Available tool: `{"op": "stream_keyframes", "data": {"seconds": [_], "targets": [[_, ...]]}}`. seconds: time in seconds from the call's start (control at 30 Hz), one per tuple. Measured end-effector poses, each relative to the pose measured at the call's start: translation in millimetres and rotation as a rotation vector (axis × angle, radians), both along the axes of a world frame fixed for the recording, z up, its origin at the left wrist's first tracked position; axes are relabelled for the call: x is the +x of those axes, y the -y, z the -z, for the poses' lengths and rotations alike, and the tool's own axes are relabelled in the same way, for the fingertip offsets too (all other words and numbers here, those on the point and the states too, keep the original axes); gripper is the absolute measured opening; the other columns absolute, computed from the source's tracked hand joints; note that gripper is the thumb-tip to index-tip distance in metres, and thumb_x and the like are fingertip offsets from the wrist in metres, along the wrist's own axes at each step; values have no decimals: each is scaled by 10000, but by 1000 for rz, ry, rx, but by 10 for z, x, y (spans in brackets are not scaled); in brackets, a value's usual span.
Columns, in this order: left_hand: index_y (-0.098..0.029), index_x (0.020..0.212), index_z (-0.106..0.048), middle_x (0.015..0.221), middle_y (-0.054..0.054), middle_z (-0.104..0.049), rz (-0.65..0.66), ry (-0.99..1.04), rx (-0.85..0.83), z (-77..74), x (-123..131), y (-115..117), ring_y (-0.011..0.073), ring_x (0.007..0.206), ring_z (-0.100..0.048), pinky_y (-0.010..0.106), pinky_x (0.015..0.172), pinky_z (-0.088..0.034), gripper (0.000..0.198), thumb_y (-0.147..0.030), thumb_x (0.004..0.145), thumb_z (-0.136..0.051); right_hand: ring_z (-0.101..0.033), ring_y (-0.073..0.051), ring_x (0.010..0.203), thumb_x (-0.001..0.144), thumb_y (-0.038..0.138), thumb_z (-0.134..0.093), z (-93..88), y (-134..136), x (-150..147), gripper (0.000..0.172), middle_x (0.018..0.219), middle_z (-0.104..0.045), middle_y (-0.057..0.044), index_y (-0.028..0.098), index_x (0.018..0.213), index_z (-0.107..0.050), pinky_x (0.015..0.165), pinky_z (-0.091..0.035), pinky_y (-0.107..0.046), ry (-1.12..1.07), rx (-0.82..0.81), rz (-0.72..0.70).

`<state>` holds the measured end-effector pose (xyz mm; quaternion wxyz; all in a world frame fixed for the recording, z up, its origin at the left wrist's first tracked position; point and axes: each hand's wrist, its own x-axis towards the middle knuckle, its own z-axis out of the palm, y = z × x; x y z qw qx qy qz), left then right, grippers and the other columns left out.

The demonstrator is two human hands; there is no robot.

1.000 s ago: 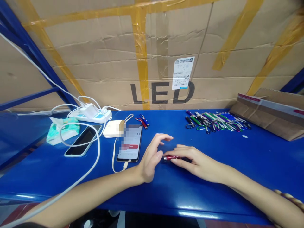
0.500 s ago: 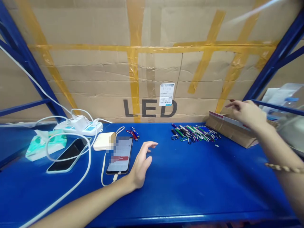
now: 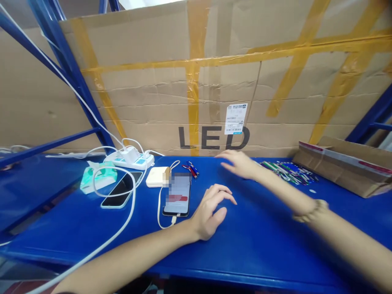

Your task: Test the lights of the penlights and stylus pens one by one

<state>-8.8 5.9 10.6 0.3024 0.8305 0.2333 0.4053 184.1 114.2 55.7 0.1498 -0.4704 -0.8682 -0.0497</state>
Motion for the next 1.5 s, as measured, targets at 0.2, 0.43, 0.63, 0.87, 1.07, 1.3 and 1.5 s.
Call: {"op": "stream_keyframes", "data": {"seconds": [0.2, 0.43, 0.63, 0.87, 1.07, 1.3, 1.5], "targets": [[-144, 928, -582, 1062, 115, -535, 29, -44, 93, -7, -40, 8, 211, 1028, -504, 339, 927, -347, 323, -319, 822, -333, -503, -218, 1151, 961, 250, -325, 385, -143, -996, 369, 1282, -531, -89, 228, 1295, -480, 908, -412, -389, 31, -64, -93], [-154, 911, -573, 1051, 106, -562, 107, -191, 279, 46, -48, 9, 193, 937, -531, 324, 847, -386, 279, -302, 777, -377, -557, -196, 1022, 891, 254, -518, 422, -294, -934, 210, 1062, -628, -57, 156, 1046, -622, 892, -416, -403, 35, -72, 7], [-149, 900, -588, 1009, 90, -582, 46, -177, 316, 62, -51, 18, 174, 894, -541, 307, 821, -389, 269, -274, 799, -372, -616, -186, 884, 782, 109, -553, 432, -119, -658, 188, 941, -678, -48, 186, 891, -686, 731, -456, -266, -70, -83, 97], [-163, 943, -549, 986, 79, -588, -55, -141, 217, 42, -29, 36, 185, 924, -543, 328, 814, -406, 205, -206, 782, -430, -632, -143, 683, 745, 220, -589, 388, 366, -253, 149, 786, -699, -15, 185, 866, -667, 609, -488, -231, -291, -163, 75], [-201, 1073, -444, 1065, 82, -508, -283, 11, 37, 60, 24, 16, 199, 1010, -479, 381, 895, -398, 270, -153, 808, -461, -615, -162, 655, 715, 383, -628, 270, 789, -104, 293, 789, -697, -63, 150, 889, -663, 535, -469, -250, -621, -380, 5], [-200, 923, -485, 977, 47, -484, -316, -83, -169, 77, 55, -58, 174, 928, -455, 363, 881, -375, 231, -321, 949, -290, -546, -120, 578, 664, 417, -715, 296, 1019, -180, 363, 750, -657, -36, 172, 927, -666, 522, -458, -245, -932, -558, 2], [-176, 760, -497, 876, 35, -504, -195, -153, -109, 70, 62, -69, 160, 843, -457, 335, 828, -365, 352, -289, 962, -231, -600, -150, 757, 609, 471, -758, 260, 1113, -273, 477, 846, -677, -40, 193, 989, -683, 756, -498, -282, -1232, -815, 45]]}}
